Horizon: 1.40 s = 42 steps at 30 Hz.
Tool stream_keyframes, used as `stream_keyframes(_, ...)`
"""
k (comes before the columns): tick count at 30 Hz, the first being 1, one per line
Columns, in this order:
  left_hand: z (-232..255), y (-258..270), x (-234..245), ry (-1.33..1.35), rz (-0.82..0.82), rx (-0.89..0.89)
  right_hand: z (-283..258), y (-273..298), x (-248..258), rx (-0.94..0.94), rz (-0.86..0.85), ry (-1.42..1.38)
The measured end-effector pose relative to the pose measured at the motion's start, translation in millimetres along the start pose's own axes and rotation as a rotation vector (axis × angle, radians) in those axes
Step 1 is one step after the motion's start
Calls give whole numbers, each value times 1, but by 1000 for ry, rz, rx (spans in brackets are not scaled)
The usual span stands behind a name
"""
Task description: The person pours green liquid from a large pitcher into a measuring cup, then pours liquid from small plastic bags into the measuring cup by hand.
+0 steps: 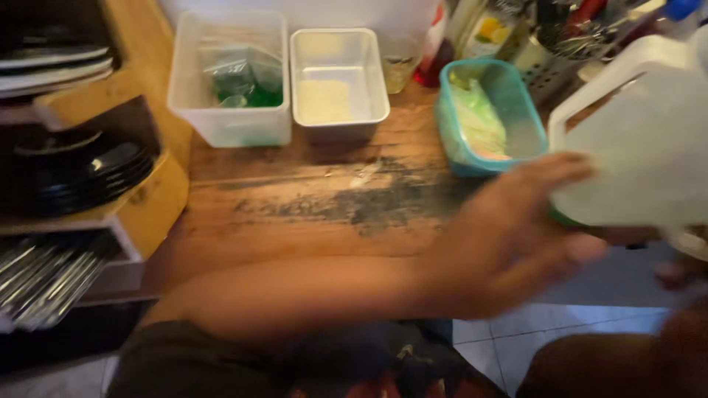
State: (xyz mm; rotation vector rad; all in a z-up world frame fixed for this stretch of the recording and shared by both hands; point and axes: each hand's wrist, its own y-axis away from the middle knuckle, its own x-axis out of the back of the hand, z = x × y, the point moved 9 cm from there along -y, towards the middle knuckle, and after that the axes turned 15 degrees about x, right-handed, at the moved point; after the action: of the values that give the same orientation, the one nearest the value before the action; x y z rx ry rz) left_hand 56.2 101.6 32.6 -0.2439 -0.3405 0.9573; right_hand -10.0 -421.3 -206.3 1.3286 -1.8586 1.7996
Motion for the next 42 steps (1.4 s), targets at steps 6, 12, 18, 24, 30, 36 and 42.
stream_keyframes(6,-62,54,94,-151,299,126,-388,-261,-47,-40,128,-226)
stream_keyframes(12,-119,64,128,-233,316,205,-383,-278,-130,-176,-13,-641)
stream_keyframes(18,-126,56,132,-192,211,316,-379,-281,-130,82,-55,-169)
stream_keyframes(24,-126,48,129,-146,80,371,-359,-270,-134,39,-28,-71)
stream_keyframes(30,-140,34,133,-206,125,430,-356,-274,-133,104,-65,7)
stream_keyframes(36,-127,41,142,-556,240,304,-299,-274,-125,-241,87,-161)
stream_keyframes(42,-124,56,146,-572,311,59,-472,-395,-114,405,-145,-120)
